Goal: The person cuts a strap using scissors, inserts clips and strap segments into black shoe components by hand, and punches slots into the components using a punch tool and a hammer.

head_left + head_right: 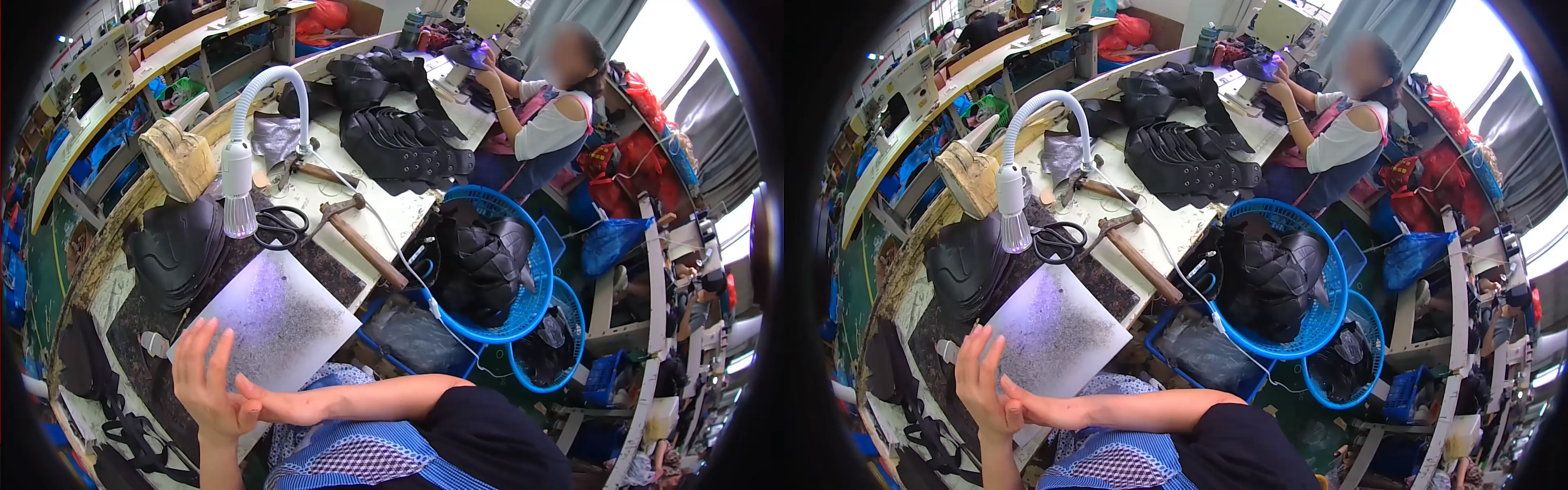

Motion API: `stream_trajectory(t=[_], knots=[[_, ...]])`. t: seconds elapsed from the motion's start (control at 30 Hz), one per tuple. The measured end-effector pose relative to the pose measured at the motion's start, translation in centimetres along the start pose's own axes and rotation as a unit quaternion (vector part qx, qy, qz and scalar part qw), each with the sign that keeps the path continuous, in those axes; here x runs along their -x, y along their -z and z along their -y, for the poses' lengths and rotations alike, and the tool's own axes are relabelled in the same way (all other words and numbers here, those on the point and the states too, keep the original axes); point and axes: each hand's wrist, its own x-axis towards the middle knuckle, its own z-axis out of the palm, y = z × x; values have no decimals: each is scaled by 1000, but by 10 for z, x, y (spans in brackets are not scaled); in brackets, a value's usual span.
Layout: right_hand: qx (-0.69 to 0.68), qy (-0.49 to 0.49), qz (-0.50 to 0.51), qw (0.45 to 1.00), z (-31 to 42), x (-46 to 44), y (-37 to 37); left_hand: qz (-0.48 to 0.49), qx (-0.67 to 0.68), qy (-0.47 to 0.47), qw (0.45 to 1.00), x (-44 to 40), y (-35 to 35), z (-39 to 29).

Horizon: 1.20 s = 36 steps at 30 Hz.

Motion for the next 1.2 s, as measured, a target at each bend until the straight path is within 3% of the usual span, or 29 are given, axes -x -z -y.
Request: stream_trajectory(t=[0.07, 0.2, 0.33, 0.43, 0.53, 0.6, 0.67, 0.83, 0.93, 1.03, 1.2], knots=[[40, -9, 30, 999, 0, 2, 4, -2, 8, 9, 1000, 8, 1, 7], [106, 72, 67, 990, 13, 4, -9, -18, 28, 40, 999, 20, 12, 22], [123, 134, 43, 982, 23, 6, -12, -15, 53, 82, 995, 33, 23, 32], [119, 151, -8, 981, 34, 11, -17, -117, 137, 190, 965, 44, 30, 55], [101, 113, -99, 984, 59, 18, -25, -112, 176, 287, 935, 55, 27, 56], [116, 100, -139, 978, 71, 21, -27, -88, 204, 280, 934, 60, 27, 51], [121, 160, -144, 969, 69, 19, -29, -56, 198, 253, 945, 64, 25, 46], [94, 225, -90, 966, 64, 22, -17, -124, 207, 278, 930, 66, 25, 38], [104, 180, -109, 972, 71, 27, -22, -119, 296, 286, 904, 73, 30, 40], [70, 208, -186, 958, 73, 23, -35, -121, 253, 283, 917, 77, 25, 44], [155, 191, -175, 953, 85, 46, -5, -125, 223, 255, 933, 74, 22, 44]])
